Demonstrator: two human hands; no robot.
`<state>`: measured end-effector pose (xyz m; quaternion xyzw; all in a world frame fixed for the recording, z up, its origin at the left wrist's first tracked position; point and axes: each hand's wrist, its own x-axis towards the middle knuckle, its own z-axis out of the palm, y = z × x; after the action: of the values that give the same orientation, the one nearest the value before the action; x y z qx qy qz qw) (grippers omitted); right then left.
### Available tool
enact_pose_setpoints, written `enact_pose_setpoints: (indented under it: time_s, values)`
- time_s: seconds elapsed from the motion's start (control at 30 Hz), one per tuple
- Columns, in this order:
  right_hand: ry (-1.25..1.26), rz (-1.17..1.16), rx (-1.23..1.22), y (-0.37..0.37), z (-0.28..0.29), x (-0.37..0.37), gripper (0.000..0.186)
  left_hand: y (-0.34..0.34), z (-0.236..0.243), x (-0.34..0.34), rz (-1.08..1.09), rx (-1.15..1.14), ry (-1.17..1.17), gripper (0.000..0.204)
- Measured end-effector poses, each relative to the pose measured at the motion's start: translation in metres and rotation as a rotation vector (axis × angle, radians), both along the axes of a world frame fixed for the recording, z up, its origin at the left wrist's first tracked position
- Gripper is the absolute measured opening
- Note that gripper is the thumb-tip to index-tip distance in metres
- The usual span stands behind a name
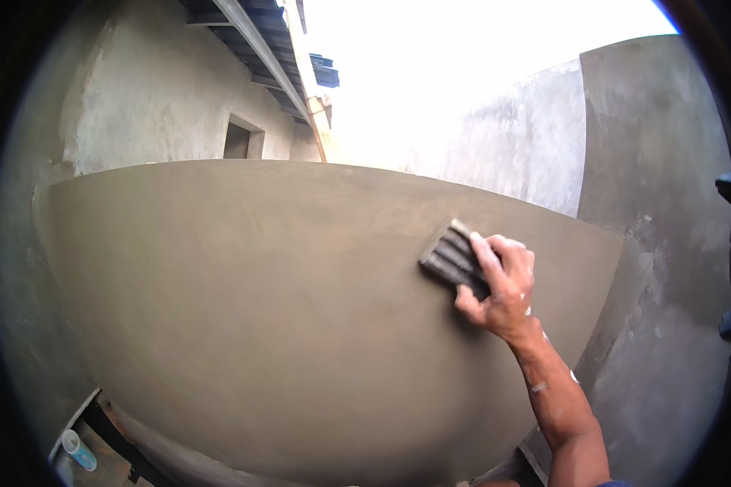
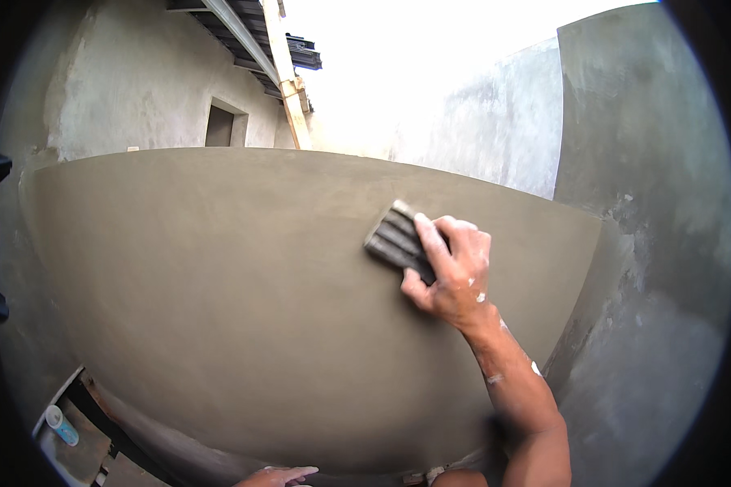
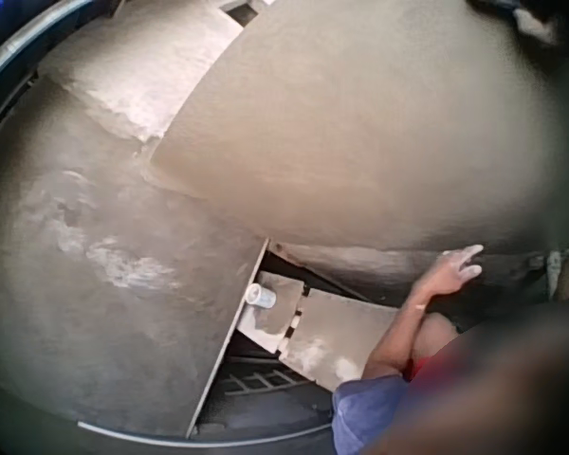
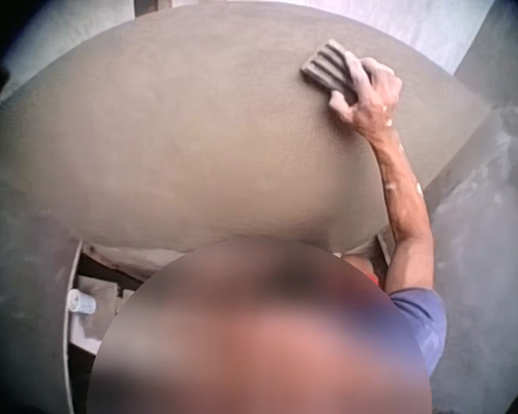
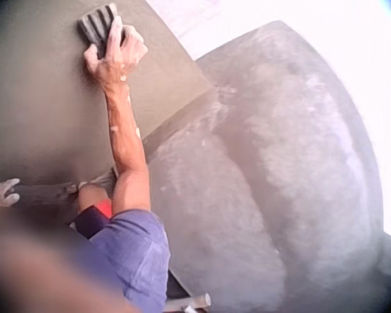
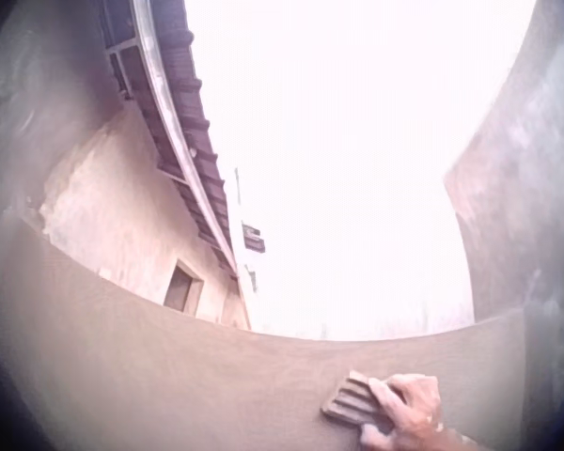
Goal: The person smooths a curved concrete wall using a trowel, then retrieves a spirit level from a bucket and hands it to a coworker below. The person continues smoothing the wall and uses a cloth to wipe the surface.
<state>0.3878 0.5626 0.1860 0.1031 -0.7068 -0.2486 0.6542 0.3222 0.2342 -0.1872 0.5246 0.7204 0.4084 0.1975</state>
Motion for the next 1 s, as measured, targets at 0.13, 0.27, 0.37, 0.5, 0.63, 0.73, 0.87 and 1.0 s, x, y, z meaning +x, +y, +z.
enact_pose_setpoints:
  time_s: [0.13,0.27,0.37,0.5,0.63,0.73,0.87,1.0]
  values:
    - [-0.140,-0.016,-0.025,-0.003,0.011,0.000,0.073,0.009,-0.001,0.003,0.016,-0.015,0.080,0.057]
    - [-0.051,0.030,0.053,0.018,0.012,-0.003,0.078,0.012,0.004,0.008,0.001,-0.020,0.081,0.057]
    - [-0.025,0.010,-0.032,0.020,0.014,-0.007,0.075,0.012,0.007,0.012,0.020,-0.041,0.100,0.057]
    - [-0.193,0.087,0.179,0.009,0.019,0.010,0.074,0.012,0.013,0.015,0.035,-0.014,0.136,0.056]
    - [0.031,0.122,0.005,-0.023,0.039,-0.013,0.076,0.015,0.018,0.022,0.025,-0.063,0.123,0.059]
    - [-0.177,0.123,0.104,-0.042,0.030,-0.033,0.076,0.016,0.024,0.029,0.034,-0.119,0.146,0.061]
    - [-0.270,0.111,0.157,-0.037,0.026,-0.025,0.074,0.013,0.030,0.031,0.027,-0.106,0.150,0.061]
    - [-0.036,0.151,0.031,-0.051,0.033,-0.040,0.072,0.016,0.029,0.029,0.075,-0.136,0.125,0.060]
